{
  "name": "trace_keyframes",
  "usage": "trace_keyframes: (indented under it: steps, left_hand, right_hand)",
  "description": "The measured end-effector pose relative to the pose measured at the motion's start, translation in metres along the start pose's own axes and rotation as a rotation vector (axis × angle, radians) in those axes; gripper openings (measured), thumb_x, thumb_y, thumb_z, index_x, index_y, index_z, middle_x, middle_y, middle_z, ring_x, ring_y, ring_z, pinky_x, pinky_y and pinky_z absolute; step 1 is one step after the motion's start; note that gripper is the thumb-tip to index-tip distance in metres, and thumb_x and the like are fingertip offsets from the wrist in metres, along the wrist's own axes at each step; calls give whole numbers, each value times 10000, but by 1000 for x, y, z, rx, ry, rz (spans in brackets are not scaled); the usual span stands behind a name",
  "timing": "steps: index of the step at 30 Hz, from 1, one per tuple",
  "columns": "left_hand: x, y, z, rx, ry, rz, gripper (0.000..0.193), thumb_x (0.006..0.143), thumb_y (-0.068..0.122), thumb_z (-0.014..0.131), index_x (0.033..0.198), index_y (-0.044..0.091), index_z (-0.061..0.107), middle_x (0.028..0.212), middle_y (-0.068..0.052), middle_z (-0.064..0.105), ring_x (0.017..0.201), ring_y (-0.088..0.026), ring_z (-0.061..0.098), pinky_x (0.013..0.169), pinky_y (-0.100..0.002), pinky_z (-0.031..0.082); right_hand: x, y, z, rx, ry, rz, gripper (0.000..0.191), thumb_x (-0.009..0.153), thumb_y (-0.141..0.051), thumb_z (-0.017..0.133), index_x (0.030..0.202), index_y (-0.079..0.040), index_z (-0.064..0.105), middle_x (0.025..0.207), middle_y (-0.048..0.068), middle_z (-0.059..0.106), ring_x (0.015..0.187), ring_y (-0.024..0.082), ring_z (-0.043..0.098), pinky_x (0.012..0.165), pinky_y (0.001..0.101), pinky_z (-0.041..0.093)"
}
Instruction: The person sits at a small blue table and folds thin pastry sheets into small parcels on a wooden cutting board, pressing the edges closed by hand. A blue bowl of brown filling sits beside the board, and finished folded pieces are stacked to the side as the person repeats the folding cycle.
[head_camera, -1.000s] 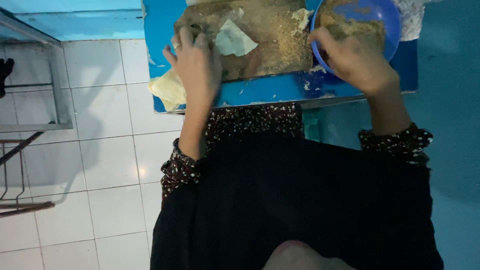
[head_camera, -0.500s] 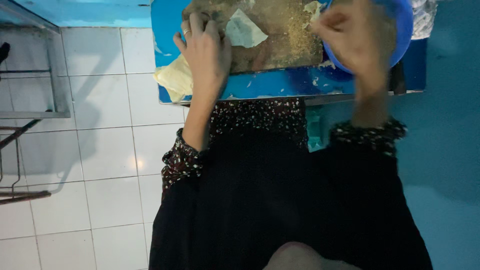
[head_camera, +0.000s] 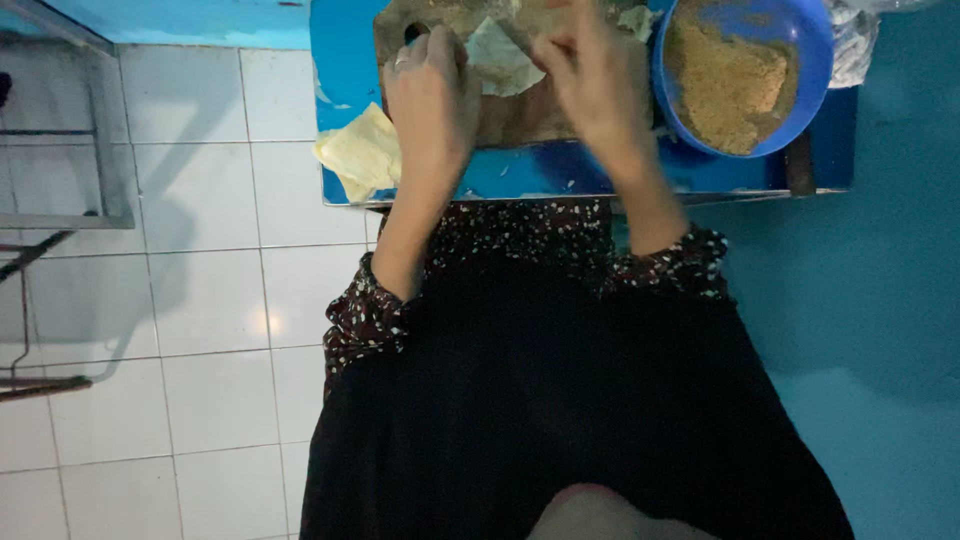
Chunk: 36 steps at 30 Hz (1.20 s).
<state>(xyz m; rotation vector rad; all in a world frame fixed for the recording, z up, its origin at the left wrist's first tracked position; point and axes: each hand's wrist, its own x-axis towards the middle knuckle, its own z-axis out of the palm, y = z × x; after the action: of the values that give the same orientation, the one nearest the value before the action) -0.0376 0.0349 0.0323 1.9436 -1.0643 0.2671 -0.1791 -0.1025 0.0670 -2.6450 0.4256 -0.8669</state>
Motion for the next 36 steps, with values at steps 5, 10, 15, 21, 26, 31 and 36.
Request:
trace_keyframes:
  steps: [5,10,15,21,26,31,36]
  left_hand:
    - [-2,1,-2,-152,29,-27,167,933,39,693,1070,47,598,957,-167,687,931,-399,647,807,-512,469]
    - [-6,-7,-10,-177,17,36,191,960,-37,642,1104,81,602,930,-113,701,939,-351,670,914,-492,476]
    - [-8,-7,-13,-168,-20,32,228,942,-51,634,1137,63,606,956,-100,711,979,-334,667,982,-481,423]
    - [-14,-5,-11,-208,42,61,166,995,-43,636,1114,63,590,1035,-88,724,1017,-318,672,1082,-460,393]
    - [-16,-7,-9,-232,48,47,154,989,-43,621,1107,53,592,1047,-79,732,1023,-311,684,1092,-472,383]
    - [-16,-5,-9,-193,68,69,123,1003,-25,654,1088,41,595,1020,-117,689,1007,-343,645,1114,-502,387]
    - [-15,-3,-14,-224,63,79,134,990,-27,646,1100,37,605,1038,-121,679,1019,-354,635,1106,-503,400]
  right_hand:
    - [-13,12,-6,166,-31,-32,325,1065,-166,621,1366,-58,558,1096,124,754,1023,262,770,868,361,622]
    - [-21,56,-52,-89,30,90,117,1204,-200,607,1190,-94,653,1104,119,768,999,273,773,838,402,598]
    - [-25,73,-117,-283,46,160,164,1115,-159,705,1101,4,690,838,207,659,773,330,676,752,489,549]
    - [-51,40,-127,-585,85,-513,268,898,-73,726,1131,47,671,927,118,778,795,232,762,788,515,585]
    - [-57,64,-113,-278,-302,110,216,1087,-71,677,1283,13,639,970,155,722,855,270,713,747,396,570]
    - [-54,61,-89,63,-52,101,144,1144,-61,648,1258,22,618,1158,177,739,1039,253,745,894,384,614]
    - [-47,36,-40,-331,-118,-88,189,1107,-96,690,1272,-11,657,1115,183,727,978,298,718,801,370,597]
